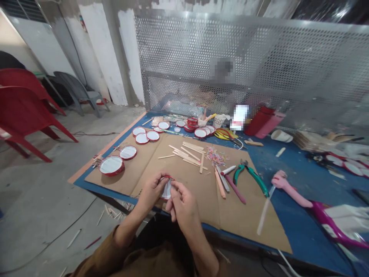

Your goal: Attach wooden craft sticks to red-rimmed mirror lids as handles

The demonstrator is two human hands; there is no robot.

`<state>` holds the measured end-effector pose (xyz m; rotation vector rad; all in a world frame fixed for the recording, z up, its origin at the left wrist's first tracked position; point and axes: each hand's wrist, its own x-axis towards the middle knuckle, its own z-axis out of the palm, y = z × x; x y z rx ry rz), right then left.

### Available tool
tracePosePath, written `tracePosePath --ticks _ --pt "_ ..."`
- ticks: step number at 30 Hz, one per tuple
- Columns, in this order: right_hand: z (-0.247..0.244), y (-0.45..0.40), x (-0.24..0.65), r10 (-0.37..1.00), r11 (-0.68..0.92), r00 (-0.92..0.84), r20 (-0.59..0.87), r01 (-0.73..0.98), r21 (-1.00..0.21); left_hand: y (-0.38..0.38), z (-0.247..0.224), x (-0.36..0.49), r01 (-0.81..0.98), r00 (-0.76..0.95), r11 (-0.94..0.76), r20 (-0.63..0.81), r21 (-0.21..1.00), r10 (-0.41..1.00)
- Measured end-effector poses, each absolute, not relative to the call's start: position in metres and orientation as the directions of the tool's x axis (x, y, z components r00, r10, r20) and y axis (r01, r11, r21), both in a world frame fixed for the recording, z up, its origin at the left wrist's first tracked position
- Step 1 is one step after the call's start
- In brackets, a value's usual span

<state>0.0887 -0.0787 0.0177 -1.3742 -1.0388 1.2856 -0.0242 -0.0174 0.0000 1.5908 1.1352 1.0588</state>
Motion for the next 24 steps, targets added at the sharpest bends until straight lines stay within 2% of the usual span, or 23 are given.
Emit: tracePosePath --ticks 2,5,10,12,15,19,21,24 --pt "0.021 -0.078 0.086 0.977 -0.183 0.088 -0.195 -0.129 -0.975 -0.018 -0.001 -0.024 0.229 0.221 -0.203 0.152 0.952 0.963" --pt "0.026 -0.077 0.086 0.971 -0.186 0.109 -0.211 -0.202 -0.962 -0.018 -0.001 -0.025 0.247 0.238 -0.231 0.172 0.941 0.956" --pt "0.025 -0.079 0.093 0.963 -0.164 0.191 -0.191 -0.151 -0.975 -0.018 0.000 -0.025 0.254 0.228 -0.234 0.177 0.938 0.957" --pt "0.019 -0.082 0.094 0.957 -0.132 0.254 -0.144 -0.065 -0.989 -0.017 0.000 -0.026 0.242 0.215 -0.219 0.168 0.945 0.962" --pt "0.007 -0.087 0.095 0.955 -0.088 0.296 -0.025 0.203 -0.975 -0.016 0.000 -0.026 0.220 0.225 -0.200 0.150 0.955 0.963" --pt "-0.003 -0.082 0.096 0.884 0.103 0.319 0.342 0.581 -0.807 -0.016 0.001 -0.028 0.215 0.296 -0.211 0.143 0.953 0.944" --pt "-0.004 -0.076 0.098 0.856 0.199 0.258 0.449 0.636 -0.746 -0.015 0.000 -0.029 0.212 0.341 -0.239 0.157 0.947 0.927" --pt "-0.006 -0.070 0.102 0.899 0.236 0.188 0.395 0.553 -0.799 -0.016 -0.002 -0.031 0.208 0.359 -0.271 0.184 0.940 0.915"
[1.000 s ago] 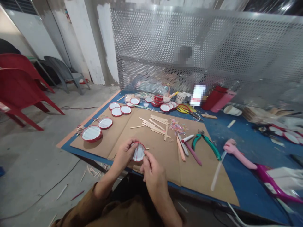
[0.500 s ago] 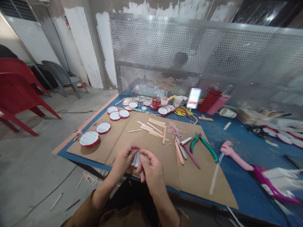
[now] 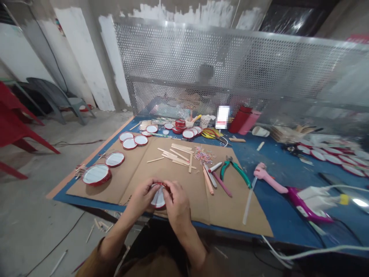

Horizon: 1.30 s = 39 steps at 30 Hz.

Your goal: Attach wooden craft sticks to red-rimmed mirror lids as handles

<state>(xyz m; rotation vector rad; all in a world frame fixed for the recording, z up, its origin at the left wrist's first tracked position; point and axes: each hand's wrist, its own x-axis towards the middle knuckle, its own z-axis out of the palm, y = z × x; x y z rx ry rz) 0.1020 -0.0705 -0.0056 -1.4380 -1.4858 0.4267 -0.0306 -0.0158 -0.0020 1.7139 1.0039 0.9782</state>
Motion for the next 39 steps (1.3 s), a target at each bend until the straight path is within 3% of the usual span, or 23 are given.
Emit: tracePosePath --ticks 5,8,15,22,29,39 --pt "-0.014 -0.071 0.105 0.947 0.107 0.248 0.207 0.363 -0.925 -0.016 -0.007 -0.030 0.206 0.318 -0.214 0.142 0.955 0.938" --pt "-0.016 -0.072 0.107 0.943 0.124 0.251 0.218 0.341 -0.932 -0.016 -0.009 -0.029 0.197 0.343 -0.199 0.123 0.960 0.931" --pt "-0.005 -0.073 0.113 0.941 0.240 0.105 0.322 0.464 -0.853 -0.015 -0.008 -0.032 0.177 0.405 -0.210 0.123 0.962 0.906" --pt "-0.008 -0.071 0.117 0.984 0.127 0.071 0.164 0.366 -0.922 -0.017 0.000 -0.034 0.157 0.468 -0.146 0.056 0.977 0.882" --pt "-0.014 -0.072 0.113 0.980 0.108 0.133 0.148 0.273 -0.956 -0.017 0.002 -0.036 0.190 0.482 -0.206 0.091 0.960 0.871" --pt "-0.013 -0.072 0.114 0.994 0.039 0.087 0.060 0.228 -0.973 -0.017 0.004 -0.038 0.195 0.519 -0.291 0.153 0.937 0.841"
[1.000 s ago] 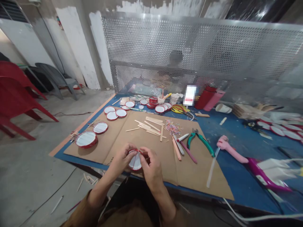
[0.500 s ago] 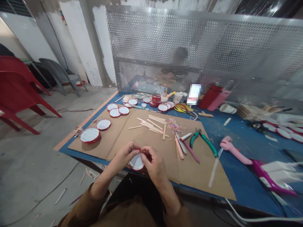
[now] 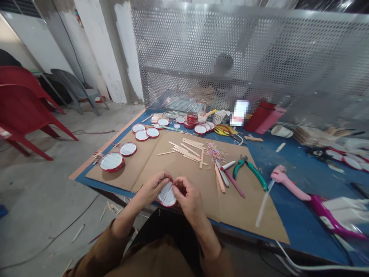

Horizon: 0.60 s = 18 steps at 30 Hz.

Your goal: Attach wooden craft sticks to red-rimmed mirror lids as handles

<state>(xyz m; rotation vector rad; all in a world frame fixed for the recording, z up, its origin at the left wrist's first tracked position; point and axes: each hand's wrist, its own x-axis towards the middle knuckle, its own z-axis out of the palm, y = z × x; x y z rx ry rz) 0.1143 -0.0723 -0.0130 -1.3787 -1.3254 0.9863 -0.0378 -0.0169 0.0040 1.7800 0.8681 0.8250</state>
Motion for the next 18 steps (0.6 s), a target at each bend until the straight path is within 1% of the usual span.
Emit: tracePosePath --ticks 3,8,12,18 --pt "-0.0137 -0.0719 0.1132 0.994 0.033 0.092 0.054 0.212 -0.977 -0.0165 0.0032 -0.0382 0.202 0.528 -0.298 0.153 0.933 0.836" --pt "-0.0157 -0.0709 0.1122 0.990 0.044 0.119 0.074 0.232 -0.972 -0.0160 0.0015 -0.0376 0.203 0.521 -0.303 0.160 0.931 0.838" --pt "-0.0157 -0.0714 0.1104 0.983 0.061 0.156 0.094 0.202 -0.978 -0.0162 0.0026 -0.0370 0.200 0.514 -0.289 0.151 0.936 0.844" --pt "-0.0113 -0.0721 0.1110 0.991 0.050 0.110 0.073 0.203 -0.978 -0.0168 0.0042 -0.0365 0.199 0.513 -0.272 0.136 0.942 0.848"
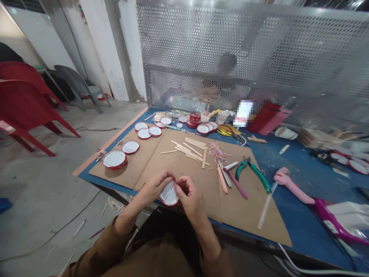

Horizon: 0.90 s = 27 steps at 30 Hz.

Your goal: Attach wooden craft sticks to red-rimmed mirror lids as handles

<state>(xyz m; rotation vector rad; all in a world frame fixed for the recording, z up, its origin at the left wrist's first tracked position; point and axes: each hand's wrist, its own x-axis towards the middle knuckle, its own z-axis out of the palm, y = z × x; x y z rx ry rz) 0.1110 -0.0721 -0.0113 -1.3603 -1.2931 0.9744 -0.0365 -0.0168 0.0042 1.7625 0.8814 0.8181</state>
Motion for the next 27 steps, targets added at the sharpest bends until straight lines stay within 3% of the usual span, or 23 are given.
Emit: tracePosePath --ticks 8,27 --pt "-0.014 -0.073 0.110 0.974 0.043 0.204 0.098 0.256 -0.966 -0.015 0.006 -0.035 0.189 0.510 -0.227 0.102 0.955 0.854" --pt "-0.006 -0.072 0.107 0.980 -0.048 0.193 -0.043 0.019 -0.999 -0.014 0.001 -0.038 0.209 0.589 -0.359 0.176 0.910 0.789"
